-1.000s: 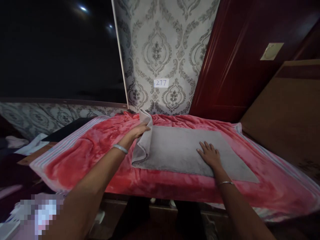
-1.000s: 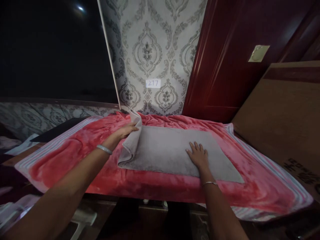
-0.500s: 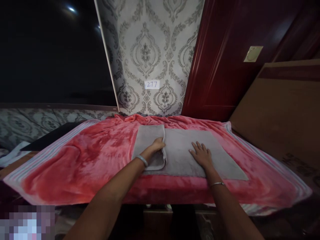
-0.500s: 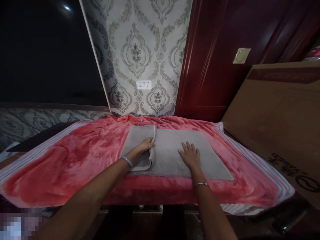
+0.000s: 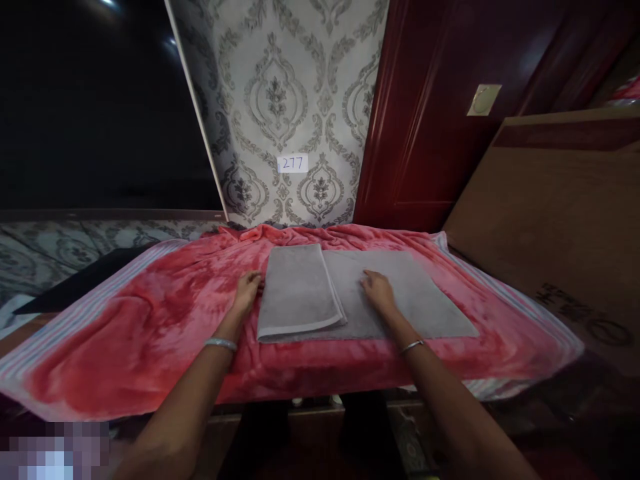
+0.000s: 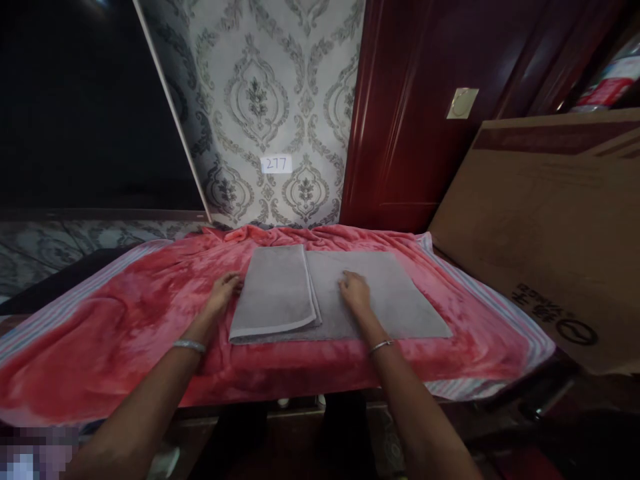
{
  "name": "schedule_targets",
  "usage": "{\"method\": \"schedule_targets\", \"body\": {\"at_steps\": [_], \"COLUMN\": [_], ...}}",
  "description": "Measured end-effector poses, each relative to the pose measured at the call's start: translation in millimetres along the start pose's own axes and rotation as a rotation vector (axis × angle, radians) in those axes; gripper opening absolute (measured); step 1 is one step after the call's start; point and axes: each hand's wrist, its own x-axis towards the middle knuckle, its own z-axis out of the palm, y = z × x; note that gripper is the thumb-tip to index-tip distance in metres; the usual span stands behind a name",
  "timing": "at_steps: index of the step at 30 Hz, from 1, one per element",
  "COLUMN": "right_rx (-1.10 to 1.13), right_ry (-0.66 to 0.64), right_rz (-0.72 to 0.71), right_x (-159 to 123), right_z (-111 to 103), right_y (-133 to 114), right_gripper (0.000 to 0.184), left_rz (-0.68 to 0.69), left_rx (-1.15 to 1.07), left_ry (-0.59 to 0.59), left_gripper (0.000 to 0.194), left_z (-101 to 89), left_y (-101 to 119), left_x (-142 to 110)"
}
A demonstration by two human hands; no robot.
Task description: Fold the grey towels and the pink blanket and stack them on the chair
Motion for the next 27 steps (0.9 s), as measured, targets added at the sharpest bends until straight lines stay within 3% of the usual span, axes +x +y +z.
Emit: {"method": "schedule_targets", "body": {"at_steps": [6,11,16,22,27], "right_rx": [0.187,0.3,0.352,0.355,0.384], "right_ry": [-0.09,-0.085,-0.046,-0.041,-0.051], "right_rz": [-0.098,-0.145,-0.115,-0.057,-0.072], "right_x": [13,22,33,26,18], "right_z": [49,67,58,41,43], "right_y": [-65,-84,-70,-31,-21], "right_gripper": [0.06,0.058,0.056,0.056,0.05], "left_rz": [-0.012,0.019,0.025,0.094,0.115], "left_rx": [-0.117,-0.078,-0.055,0.034,0.046], "left_ry": [0.076,0.018,-0.014,-0.016,0.012], "left_gripper": [0.05,0.058,0.065,0.055,0.05], "left_z": [-7.2,-12.8,-14.9,-8.4,-4.4], "left_y": [-27,-33,-34,-43,-45], "left_x": [-7,-4,-2,4,4]}}
